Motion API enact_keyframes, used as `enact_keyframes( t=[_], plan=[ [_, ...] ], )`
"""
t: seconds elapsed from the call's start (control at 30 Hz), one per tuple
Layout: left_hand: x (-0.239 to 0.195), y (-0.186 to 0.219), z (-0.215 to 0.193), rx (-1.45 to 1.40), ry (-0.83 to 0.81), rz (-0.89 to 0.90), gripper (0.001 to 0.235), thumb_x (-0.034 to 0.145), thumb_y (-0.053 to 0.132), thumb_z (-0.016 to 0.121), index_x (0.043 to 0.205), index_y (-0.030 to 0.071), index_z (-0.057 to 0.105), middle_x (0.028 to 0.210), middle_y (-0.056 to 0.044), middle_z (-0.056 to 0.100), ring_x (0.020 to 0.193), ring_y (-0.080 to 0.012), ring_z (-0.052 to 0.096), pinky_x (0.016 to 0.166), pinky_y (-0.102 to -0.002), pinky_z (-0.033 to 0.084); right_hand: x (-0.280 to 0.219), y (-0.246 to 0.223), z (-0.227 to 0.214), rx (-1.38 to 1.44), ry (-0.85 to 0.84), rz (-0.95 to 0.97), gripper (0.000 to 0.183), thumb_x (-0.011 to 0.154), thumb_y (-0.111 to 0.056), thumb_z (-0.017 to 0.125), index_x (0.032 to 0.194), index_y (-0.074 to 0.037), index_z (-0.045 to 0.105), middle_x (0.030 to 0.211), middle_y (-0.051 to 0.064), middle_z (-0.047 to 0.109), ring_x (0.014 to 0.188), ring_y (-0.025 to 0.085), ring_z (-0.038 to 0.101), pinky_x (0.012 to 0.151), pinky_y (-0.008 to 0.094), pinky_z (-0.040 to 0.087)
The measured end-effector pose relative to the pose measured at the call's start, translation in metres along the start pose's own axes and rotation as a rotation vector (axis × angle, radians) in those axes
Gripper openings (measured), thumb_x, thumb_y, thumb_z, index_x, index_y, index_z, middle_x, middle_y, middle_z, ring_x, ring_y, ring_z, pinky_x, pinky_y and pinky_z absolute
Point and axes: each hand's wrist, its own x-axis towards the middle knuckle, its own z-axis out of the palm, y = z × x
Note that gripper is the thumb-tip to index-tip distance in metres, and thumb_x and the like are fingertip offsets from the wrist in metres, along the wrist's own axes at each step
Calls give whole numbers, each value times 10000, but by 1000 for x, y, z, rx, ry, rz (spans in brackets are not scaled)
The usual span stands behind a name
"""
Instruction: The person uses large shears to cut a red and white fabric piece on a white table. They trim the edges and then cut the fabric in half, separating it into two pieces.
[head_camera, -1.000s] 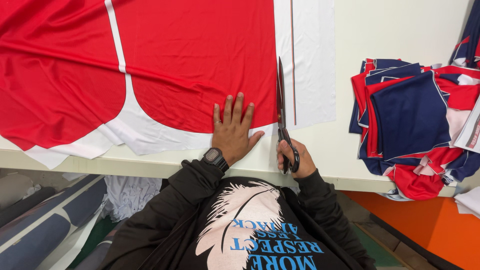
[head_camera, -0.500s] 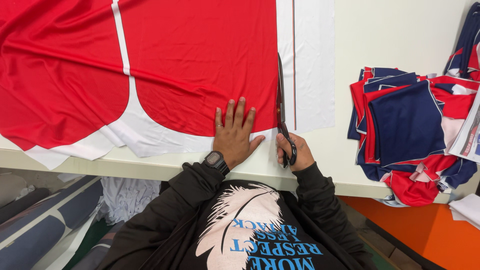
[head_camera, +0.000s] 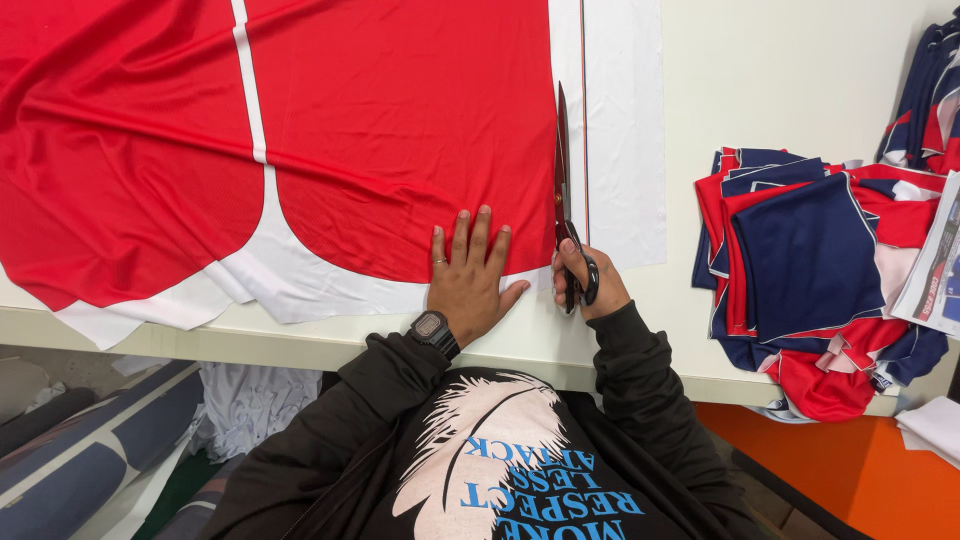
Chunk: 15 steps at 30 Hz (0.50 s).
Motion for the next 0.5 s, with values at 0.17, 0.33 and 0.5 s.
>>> enact_keyframes(
  t=[0.17,0.33,0.5],
  plan=[
    [-1,1,-4,41,0,-1,868,892,671,628,1545,123,468,1673,-210,230,1562,-399,137,1225,-653,63,5,5,-2,-23,-7,-8,595,954,-610,609,869,-21,588,627,46,548,508,139,561,492,259,489],
    [16,12,-35,-23,8,-32,908,866,690,609,1542,105,449,1650,-241,223,1526,-450,155,1181,-705,82,5,5,-6,82,-21,14,581,954,-595,610,867,-21,604,611,39,554,500,142,562,490,269,484],
    [73,-19,-51,12,125,-111,881,949,697,588,1564,87,430,1654,-253,206,1525,-473,172,1184,-727,113,10,-2,-10,168,-45,36,564,947,-607,587,876,-47,597,613,25,575,499,142,580,496,272,506]
  ],
)
